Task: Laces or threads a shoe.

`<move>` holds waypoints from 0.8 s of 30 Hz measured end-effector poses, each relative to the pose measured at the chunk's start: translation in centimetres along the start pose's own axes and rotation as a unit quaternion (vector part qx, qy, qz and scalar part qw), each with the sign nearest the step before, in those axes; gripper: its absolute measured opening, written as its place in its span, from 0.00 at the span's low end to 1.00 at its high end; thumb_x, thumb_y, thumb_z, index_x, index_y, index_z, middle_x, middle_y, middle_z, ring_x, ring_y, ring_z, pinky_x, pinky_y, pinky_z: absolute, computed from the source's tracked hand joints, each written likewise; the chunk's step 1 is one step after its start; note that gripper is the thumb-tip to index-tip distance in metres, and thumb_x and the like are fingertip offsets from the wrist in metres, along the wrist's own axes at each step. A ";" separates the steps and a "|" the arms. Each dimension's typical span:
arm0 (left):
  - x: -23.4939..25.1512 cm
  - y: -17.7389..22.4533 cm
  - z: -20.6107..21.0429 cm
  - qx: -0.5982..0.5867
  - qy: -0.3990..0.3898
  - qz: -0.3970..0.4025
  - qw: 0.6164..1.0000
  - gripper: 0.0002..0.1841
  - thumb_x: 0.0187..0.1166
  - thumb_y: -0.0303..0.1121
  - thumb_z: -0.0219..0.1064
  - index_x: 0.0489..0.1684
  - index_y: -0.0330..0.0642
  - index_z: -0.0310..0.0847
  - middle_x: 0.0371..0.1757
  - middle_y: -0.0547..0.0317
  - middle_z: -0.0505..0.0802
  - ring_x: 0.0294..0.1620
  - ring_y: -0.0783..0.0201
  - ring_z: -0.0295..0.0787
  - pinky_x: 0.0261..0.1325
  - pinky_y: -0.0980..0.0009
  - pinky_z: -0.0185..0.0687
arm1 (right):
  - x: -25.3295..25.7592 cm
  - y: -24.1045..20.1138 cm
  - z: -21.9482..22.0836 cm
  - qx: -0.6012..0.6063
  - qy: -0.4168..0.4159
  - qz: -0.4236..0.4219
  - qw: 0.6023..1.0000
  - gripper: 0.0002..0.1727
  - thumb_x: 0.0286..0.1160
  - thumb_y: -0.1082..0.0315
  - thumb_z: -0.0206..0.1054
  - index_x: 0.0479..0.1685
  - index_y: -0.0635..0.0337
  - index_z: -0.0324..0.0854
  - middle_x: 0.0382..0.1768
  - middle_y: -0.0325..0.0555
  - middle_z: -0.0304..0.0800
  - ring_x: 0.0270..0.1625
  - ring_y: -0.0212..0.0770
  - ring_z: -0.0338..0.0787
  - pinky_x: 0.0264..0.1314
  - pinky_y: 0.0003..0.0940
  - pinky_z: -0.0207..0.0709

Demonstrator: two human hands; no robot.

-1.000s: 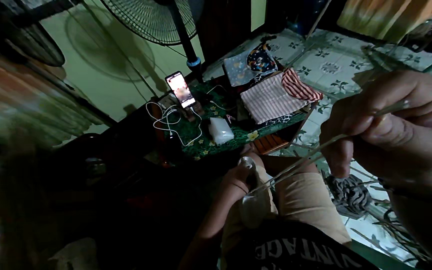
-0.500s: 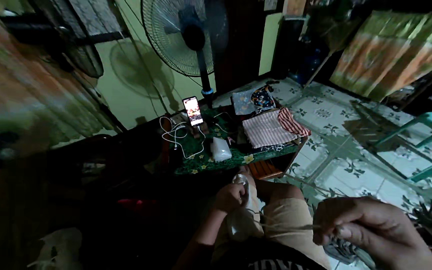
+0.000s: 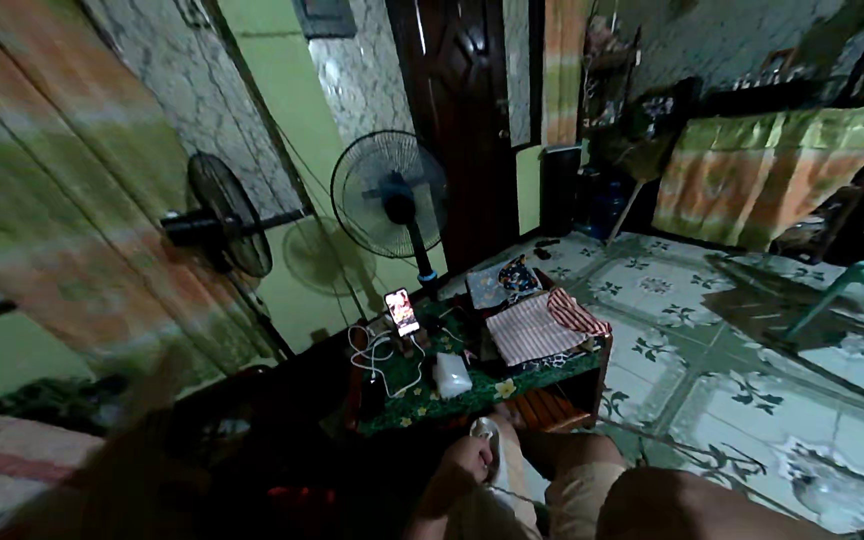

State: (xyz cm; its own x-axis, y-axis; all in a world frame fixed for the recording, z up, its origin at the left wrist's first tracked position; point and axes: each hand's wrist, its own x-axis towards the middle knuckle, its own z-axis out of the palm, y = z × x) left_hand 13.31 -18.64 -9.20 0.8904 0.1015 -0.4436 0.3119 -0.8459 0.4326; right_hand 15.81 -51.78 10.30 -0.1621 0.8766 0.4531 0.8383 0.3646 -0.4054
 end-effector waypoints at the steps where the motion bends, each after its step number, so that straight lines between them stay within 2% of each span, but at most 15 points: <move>1: -0.1 0.0 0.0 0.005 0.002 -0.002 1.000 0.17 0.76 0.28 0.68 0.62 0.33 0.84 0.60 0.36 0.90 0.64 0.42 0.87 0.70 0.44 0.78 | -0.1 -0.1 0.1 -0.013 -0.008 0.000 1.000 0.11 0.84 0.68 0.62 0.39 0.60 0.91 0.38 0.48 0.95 0.46 0.46 0.95 0.56 0.46 0.87; 3: -0.3 0.0 0.2 0.006 0.012 -0.001 1.000 0.17 0.76 0.28 0.68 0.62 0.33 0.85 0.60 0.37 0.90 0.64 0.43 0.87 0.70 0.45 0.79 | -0.5 0.1 0.6 -0.045 -0.003 -0.003 0.999 0.10 0.83 0.68 0.64 0.39 0.58 0.90 0.37 0.48 0.94 0.44 0.48 0.94 0.51 0.47 0.87; 9: -0.9 -0.6 1.4 -0.001 0.058 0.015 0.998 0.17 0.76 0.26 0.68 0.61 0.31 0.85 0.61 0.36 0.90 0.64 0.45 0.87 0.71 0.49 0.79 | -0.3 -0.4 1.4 -0.060 -0.046 0.042 0.996 0.07 0.80 0.70 0.68 0.46 0.60 0.91 0.45 0.54 0.94 0.49 0.57 0.94 0.53 0.60 0.86; 12: -2.2 0.1 1.9 -0.012 0.096 0.024 0.995 0.16 0.76 0.24 0.67 0.61 0.29 0.84 0.62 0.35 0.88 0.65 0.45 0.86 0.72 0.52 0.79 | -0.2 -0.6 2.1 -0.081 -0.026 0.028 0.996 0.04 0.75 0.71 0.71 0.40 0.59 0.91 0.35 0.53 0.92 0.39 0.56 0.93 0.40 0.60 0.85; 15: -5.1 4.4 1.1 -0.016 0.096 -0.029 0.995 0.17 0.80 0.21 0.62 0.67 0.27 0.80 0.68 0.33 0.86 0.71 0.44 0.83 0.77 0.54 0.73 | -0.2 -0.8 2.5 -0.110 0.017 -0.003 0.994 0.02 0.71 0.73 0.72 0.33 0.57 0.89 0.27 0.49 0.88 0.30 0.52 0.91 0.29 0.54 0.83; 17: -4.0 1.7 2.6 -0.021 0.148 0.000 0.989 0.16 0.78 0.23 0.65 0.62 0.31 0.83 0.64 0.39 0.88 0.65 0.49 0.86 0.72 0.56 0.79 | -0.2 -1.0 2.4 -0.121 0.017 0.010 0.992 0.02 0.70 0.72 0.73 0.32 0.56 0.89 0.26 0.48 0.88 0.29 0.53 0.90 0.28 0.56 0.83; 19: -2.6 -1.0 3.5 -0.031 0.174 0.047 0.983 0.15 0.76 0.24 0.67 0.58 0.31 0.85 0.62 0.39 0.89 0.62 0.49 0.88 0.69 0.56 0.82 | -0.2 -1.0 2.3 -0.117 0.000 0.024 0.993 0.02 0.71 0.72 0.72 0.32 0.58 0.89 0.27 0.50 0.88 0.31 0.55 0.91 0.30 0.59 0.82; 22: -2.5 -0.8 3.2 -0.028 0.160 0.037 0.986 0.15 0.76 0.24 0.67 0.59 0.32 0.85 0.63 0.39 0.88 0.64 0.49 0.87 0.71 0.55 0.81 | -0.2 -1.4 1.7 -0.110 -0.024 0.038 0.993 0.03 0.74 0.72 0.70 0.35 0.59 0.89 0.30 0.52 0.89 0.33 0.57 0.91 0.34 0.59 0.82; 24: -2.6 -0.5 3.2 -0.026 0.159 0.031 0.986 0.15 0.76 0.24 0.67 0.59 0.31 0.85 0.63 0.39 0.88 0.64 0.50 0.87 0.71 0.56 0.81 | -0.5 -1.4 1.6 -0.121 -0.004 0.021 0.992 0.03 0.72 0.72 0.71 0.33 0.58 0.89 0.28 0.51 0.89 0.31 0.55 0.90 0.31 0.56 0.82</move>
State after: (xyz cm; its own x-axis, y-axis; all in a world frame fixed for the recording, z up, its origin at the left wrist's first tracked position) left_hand 9.78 -20.15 -10.74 0.9648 0.2164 -0.1494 0.2625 -0.8283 0.4950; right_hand 13.90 -52.21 9.39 -0.1280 0.8918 0.4340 0.9444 0.2432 -0.2212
